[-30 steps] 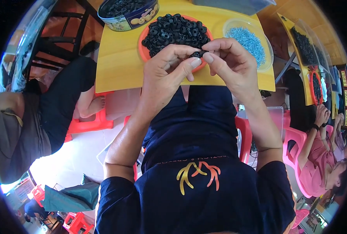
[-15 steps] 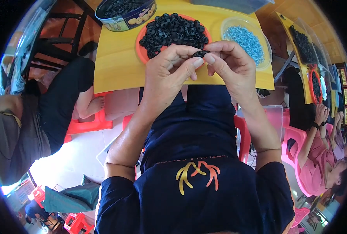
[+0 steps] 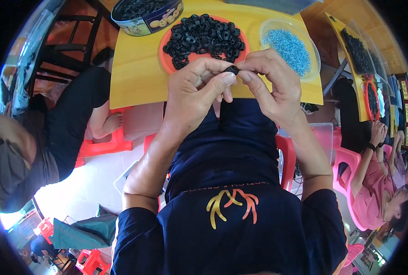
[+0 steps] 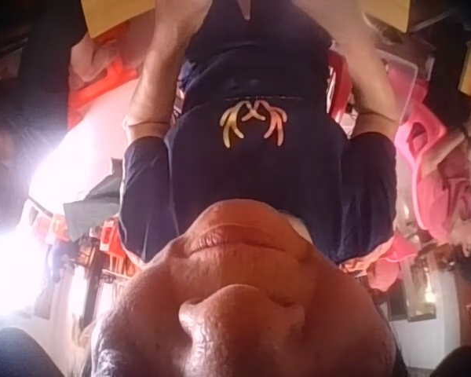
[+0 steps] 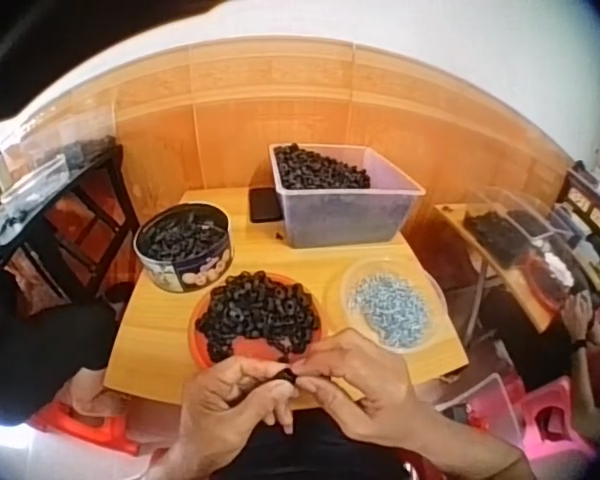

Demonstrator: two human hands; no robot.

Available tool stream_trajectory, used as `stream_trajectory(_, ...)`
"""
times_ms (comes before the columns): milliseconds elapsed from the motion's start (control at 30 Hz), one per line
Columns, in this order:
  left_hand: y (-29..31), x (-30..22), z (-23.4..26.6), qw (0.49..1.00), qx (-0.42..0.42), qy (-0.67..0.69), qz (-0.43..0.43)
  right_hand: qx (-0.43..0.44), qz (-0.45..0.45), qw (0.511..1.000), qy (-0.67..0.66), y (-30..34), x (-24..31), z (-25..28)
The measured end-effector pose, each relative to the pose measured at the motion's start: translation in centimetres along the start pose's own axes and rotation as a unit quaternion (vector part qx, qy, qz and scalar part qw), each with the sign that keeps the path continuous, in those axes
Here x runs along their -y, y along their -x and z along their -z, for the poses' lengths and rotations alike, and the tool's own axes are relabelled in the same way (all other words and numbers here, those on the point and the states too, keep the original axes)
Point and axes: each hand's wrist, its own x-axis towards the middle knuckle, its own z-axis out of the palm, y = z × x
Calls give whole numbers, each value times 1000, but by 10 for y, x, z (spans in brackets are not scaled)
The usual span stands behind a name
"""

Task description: The person assembles garment accessories by hand, inserting small blue beads into black plastic ring components.

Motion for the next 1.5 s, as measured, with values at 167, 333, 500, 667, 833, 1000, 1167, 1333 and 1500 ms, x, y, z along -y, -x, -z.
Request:
stream_trajectory(167, 1, 0, -7, 1000, -8, 8, 20, -84, -108, 988, -75, 14, 9, -20)
stream_trajectory(333, 1, 3, -10, 1000, -11, 12, 18, -115, -136, 978, -110, 14, 9, -20)
stream_trajectory(500, 1, 2, 0, 998, 33, 1, 49, -17, -34, 999, -29, 6, 1, -1)
stream_trajectory(667, -3, 3, 1, 996, 71, 13, 61, 36, -17, 999, -26, 7, 0, 5)
stream_trajectory(833, -4, 0, -6, 998, 53, -10, -11, 1, -268, 915, -302, 13, 11, 9)
stream_trajectory(1000, -4, -6, -11, 997, 61, -33, -22, -4, -247, 934, -258, 10, 20, 20)
stream_trajectory(1167, 0, -4, -15, 999, 40, -25, -15, -2, -155, 976, -154, 17, 11, 17)
stream_trajectory(1333, 0, -1, -14, 998, 53, 20, 30, -52, -143, 969, -194, 22, 9, 9)
stream_trajectory(1500, -2, 3, -12, 996, 63, 51, 32, -51, -115, 976, -178, 23, 6, 7)
